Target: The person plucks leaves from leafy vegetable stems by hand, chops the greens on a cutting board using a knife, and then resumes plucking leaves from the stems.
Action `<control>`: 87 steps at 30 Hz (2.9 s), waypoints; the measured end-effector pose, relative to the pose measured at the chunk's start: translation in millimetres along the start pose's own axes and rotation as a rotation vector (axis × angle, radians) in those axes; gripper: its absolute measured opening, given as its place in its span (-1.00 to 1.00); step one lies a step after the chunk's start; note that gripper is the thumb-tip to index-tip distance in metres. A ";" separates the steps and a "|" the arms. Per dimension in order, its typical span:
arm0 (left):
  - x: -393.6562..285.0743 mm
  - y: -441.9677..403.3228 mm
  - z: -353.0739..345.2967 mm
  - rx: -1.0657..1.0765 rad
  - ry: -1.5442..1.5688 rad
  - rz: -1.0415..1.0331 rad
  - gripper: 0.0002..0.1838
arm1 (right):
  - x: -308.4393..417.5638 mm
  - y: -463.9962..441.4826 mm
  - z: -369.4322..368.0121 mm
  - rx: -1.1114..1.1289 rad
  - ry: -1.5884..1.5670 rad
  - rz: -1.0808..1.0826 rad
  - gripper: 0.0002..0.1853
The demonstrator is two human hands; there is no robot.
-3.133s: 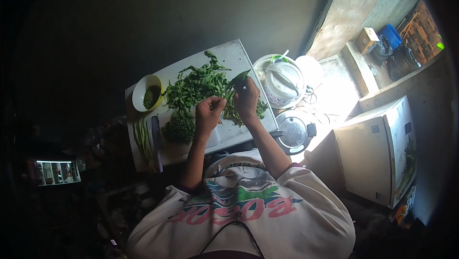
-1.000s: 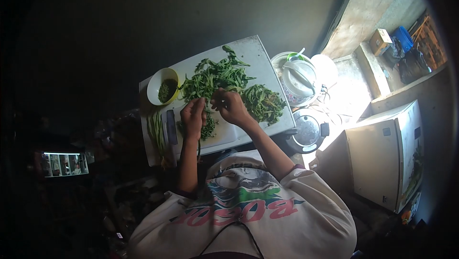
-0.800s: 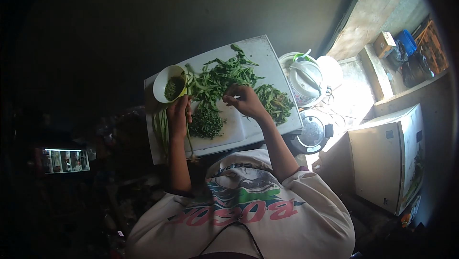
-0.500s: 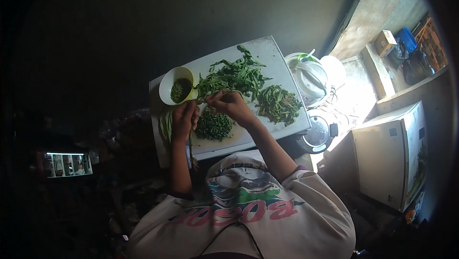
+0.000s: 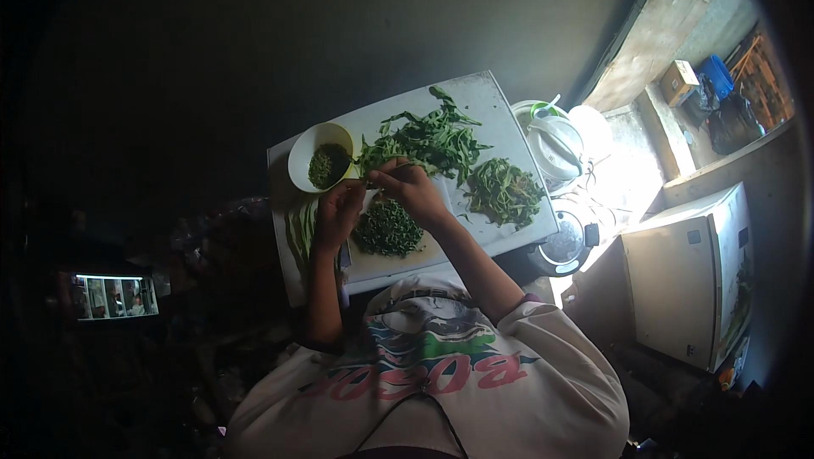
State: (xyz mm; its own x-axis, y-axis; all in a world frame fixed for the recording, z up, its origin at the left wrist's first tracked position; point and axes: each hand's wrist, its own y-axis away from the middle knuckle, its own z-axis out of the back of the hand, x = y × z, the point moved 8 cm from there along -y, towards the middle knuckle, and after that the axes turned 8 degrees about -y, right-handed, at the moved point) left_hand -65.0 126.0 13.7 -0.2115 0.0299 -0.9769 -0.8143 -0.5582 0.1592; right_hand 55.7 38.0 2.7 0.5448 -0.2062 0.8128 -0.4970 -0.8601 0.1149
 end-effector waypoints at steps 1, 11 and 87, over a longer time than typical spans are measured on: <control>-6.8 -3.0 3.9 -0.063 -0.081 -0.100 -0.78 | -3.3 -2.5 -1.2 -0.002 -0.038 -0.012 -0.70; -26.2 -40.3 13.7 0.049 -0.211 -0.191 -0.84 | -13.6 -25.7 -1.6 0.047 -0.267 -0.101 -0.78; 150.2 67.0 105.5 -0.197 0.114 0.143 -0.78 | -156.6 -31.2 -69.8 0.195 0.403 -0.163 -0.71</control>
State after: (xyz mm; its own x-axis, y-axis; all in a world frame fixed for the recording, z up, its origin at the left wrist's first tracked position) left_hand -208.4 180.5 -107.4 -0.2455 -0.1478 -0.9580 -0.6574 -0.7009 0.2766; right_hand -61.2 129.7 -88.3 0.2807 0.1025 0.9543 -0.2700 -0.9457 0.1810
